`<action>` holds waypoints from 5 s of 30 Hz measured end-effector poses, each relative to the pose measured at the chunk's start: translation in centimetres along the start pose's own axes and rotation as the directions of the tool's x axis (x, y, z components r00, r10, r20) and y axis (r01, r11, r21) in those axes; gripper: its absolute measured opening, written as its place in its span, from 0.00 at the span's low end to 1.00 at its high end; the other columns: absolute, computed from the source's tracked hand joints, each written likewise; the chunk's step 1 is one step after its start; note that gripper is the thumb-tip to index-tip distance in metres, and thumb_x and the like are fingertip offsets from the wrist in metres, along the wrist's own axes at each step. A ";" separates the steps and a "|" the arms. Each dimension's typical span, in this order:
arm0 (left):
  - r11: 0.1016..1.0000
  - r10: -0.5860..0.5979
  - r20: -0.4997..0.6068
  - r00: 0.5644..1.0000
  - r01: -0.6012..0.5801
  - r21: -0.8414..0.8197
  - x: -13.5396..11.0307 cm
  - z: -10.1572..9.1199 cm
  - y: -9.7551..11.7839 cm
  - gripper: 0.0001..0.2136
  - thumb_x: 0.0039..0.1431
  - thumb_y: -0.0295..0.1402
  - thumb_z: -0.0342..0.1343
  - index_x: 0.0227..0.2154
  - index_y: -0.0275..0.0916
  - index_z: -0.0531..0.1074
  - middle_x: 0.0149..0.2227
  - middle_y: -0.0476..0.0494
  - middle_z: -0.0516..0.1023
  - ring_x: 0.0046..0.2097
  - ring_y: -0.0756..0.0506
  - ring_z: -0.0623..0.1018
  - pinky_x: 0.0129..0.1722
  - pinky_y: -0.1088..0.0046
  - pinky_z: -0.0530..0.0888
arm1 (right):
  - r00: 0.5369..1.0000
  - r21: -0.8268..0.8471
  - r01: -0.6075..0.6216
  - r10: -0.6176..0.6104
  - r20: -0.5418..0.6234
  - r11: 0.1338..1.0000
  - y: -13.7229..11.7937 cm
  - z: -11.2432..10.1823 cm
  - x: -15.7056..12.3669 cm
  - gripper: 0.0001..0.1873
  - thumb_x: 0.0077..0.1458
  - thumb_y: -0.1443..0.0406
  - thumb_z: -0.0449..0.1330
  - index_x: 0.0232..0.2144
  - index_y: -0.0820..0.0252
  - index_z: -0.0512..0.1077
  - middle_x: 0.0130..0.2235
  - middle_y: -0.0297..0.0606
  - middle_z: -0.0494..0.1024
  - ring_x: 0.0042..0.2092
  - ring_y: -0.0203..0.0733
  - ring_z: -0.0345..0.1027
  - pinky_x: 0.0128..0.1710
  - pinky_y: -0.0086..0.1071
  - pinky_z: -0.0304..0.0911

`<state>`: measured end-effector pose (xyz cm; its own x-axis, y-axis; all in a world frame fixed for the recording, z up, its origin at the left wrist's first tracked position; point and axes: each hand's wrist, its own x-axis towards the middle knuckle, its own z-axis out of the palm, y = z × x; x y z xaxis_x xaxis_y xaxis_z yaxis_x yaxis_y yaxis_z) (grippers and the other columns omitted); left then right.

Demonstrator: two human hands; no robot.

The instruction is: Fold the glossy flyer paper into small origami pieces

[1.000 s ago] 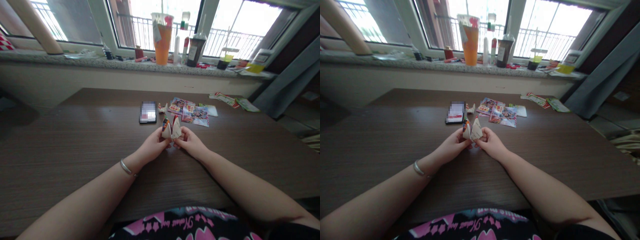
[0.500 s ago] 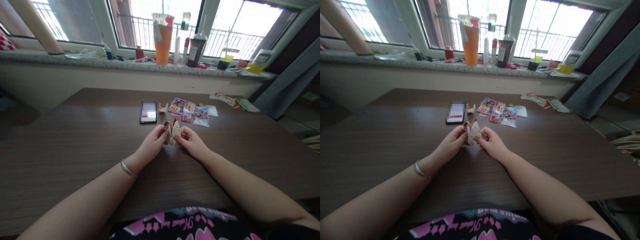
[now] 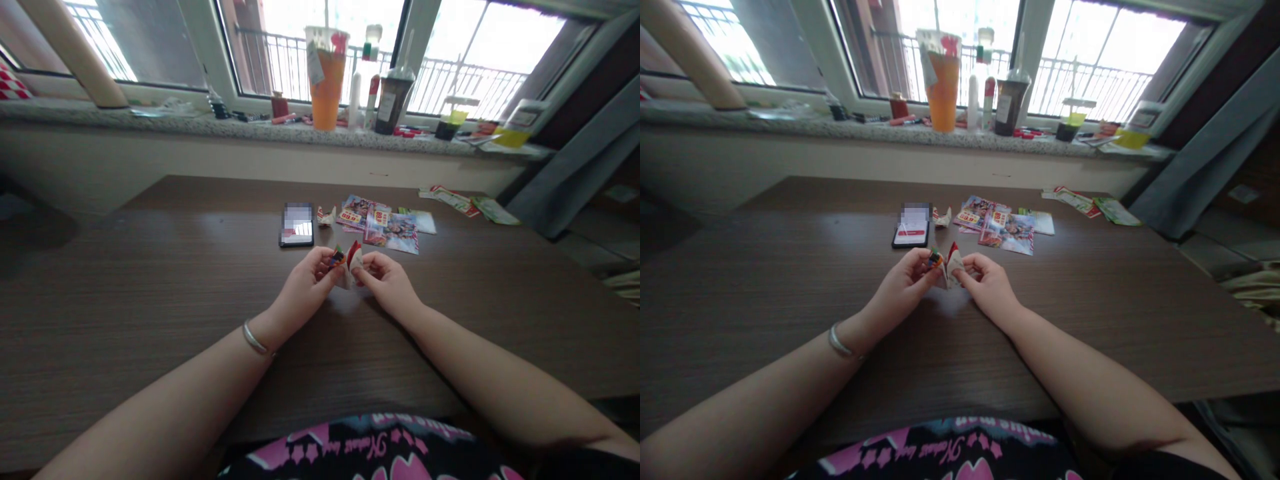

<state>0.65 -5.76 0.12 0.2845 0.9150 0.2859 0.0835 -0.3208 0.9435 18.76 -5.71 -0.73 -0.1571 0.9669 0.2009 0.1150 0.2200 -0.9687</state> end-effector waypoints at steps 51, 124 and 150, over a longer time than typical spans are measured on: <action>0.999 -0.021 -0.035 0.999 0.022 0.037 -0.1 0.4 0.5 0.05 0.57 0.33 0.57 0.33 0.37 0.70 0.31 0.49 0.74 0.31 0.52 0.74 0.30 0.77 0.72 | 0.994 0.048 -0.105 0.104 0.018 0.993 -0.8 0.5 0.1 0.17 0.43 0.52 0.67 0.27 0.60 0.71 0.26 0.32 0.73 0.27 0.33 0.63 0.28 0.29 0.61; 0.999 -0.017 0.085 0.996 0.014 0.038 0.2 0.5 0.6 0.03 0.53 0.30 0.55 0.32 0.38 0.68 0.32 0.49 0.71 0.35 0.51 0.73 0.32 0.78 0.71 | 0.998 -0.101 0.046 -0.041 0.048 0.994 -0.8 0.6 -0.5 0.06 0.47 0.66 0.60 0.29 0.57 0.65 0.27 0.27 0.68 0.24 0.30 0.59 0.22 0.24 0.55; 0.976 -0.123 0.110 0.986 0.101 0.191 0.2 0.3 -0.4 0.08 0.55 0.29 0.57 0.39 0.37 0.69 0.38 0.46 0.76 0.33 0.50 0.77 0.34 0.73 0.75 | 0.998 -0.089 -0.046 0.050 0.038 0.995 1.7 0.1 0.9 0.13 0.49 0.56 0.63 0.31 0.57 0.66 0.28 0.30 0.72 0.26 0.35 0.63 0.27 0.30 0.60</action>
<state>0.92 -5.47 -0.27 0.3755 0.9150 0.1474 0.2929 -0.2681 0.9178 18.73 -4.44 -2.19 -0.1885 0.9710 0.1468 0.2093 0.1858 -0.9600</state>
